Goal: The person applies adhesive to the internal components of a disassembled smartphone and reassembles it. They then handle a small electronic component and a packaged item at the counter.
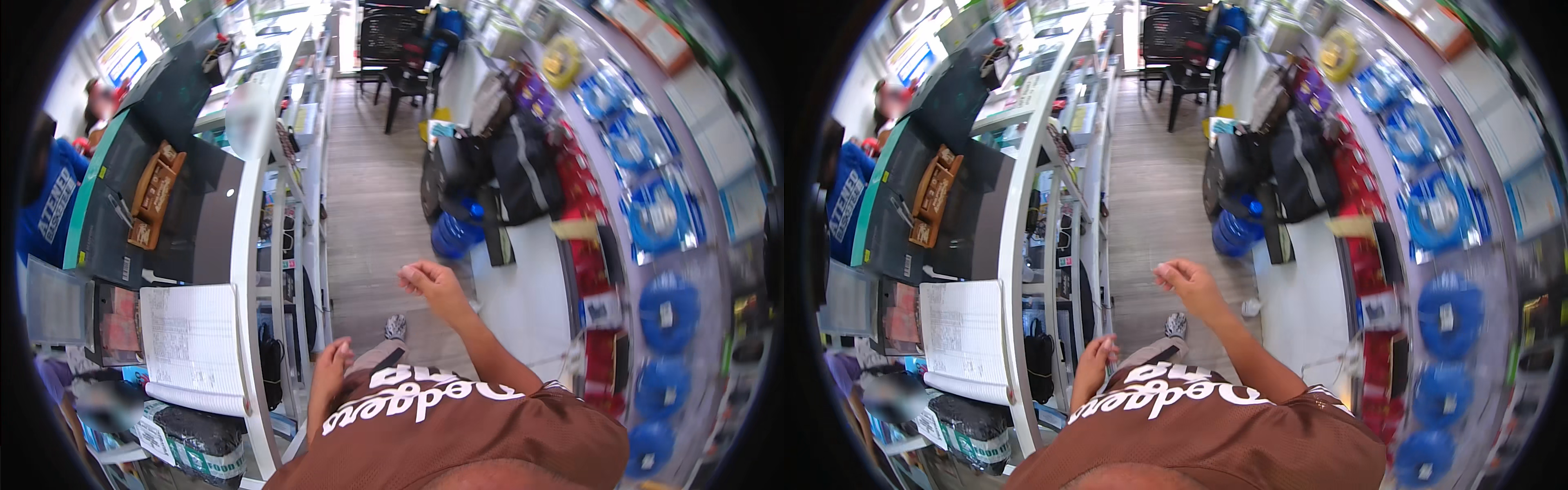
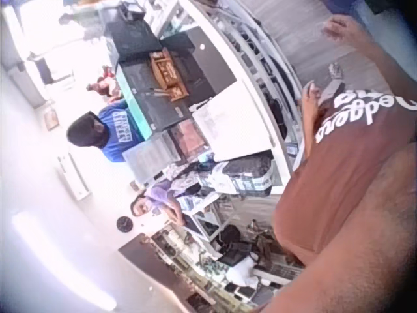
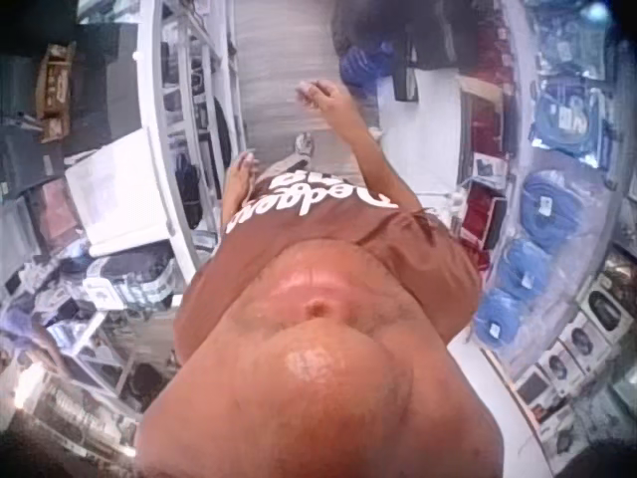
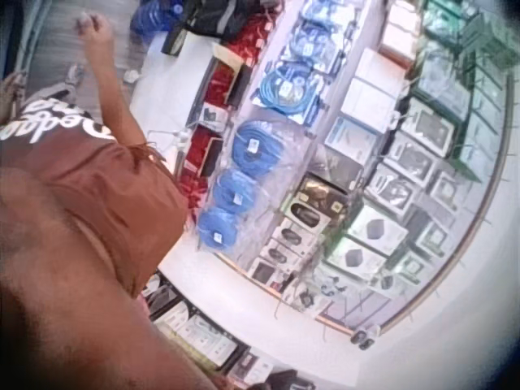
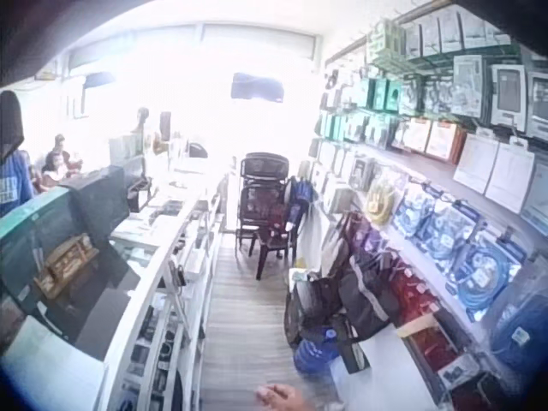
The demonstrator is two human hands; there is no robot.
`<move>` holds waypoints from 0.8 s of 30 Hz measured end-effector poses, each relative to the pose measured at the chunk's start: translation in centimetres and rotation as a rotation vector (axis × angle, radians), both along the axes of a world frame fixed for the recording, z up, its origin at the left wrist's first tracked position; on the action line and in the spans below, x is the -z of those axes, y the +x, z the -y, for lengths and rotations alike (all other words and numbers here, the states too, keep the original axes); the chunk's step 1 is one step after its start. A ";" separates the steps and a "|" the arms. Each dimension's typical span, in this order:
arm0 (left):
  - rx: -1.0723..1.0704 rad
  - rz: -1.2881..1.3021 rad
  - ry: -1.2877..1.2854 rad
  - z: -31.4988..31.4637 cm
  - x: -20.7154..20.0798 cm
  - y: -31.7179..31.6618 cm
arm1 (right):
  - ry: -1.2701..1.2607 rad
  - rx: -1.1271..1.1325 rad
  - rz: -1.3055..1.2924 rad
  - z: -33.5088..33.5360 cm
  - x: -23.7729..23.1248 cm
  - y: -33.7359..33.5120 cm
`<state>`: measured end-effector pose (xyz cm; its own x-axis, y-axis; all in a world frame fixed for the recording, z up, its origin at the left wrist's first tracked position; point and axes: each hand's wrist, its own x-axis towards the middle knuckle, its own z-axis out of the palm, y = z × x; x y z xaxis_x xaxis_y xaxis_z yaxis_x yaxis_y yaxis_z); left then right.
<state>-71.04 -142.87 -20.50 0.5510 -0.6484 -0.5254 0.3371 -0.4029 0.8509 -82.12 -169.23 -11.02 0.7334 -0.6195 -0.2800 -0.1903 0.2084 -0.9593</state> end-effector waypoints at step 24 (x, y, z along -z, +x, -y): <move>-0.103 0.350 -0.024 60.6 -2.3 40.7 | 0.071 0.128 0.159 69.2 5.1 44.0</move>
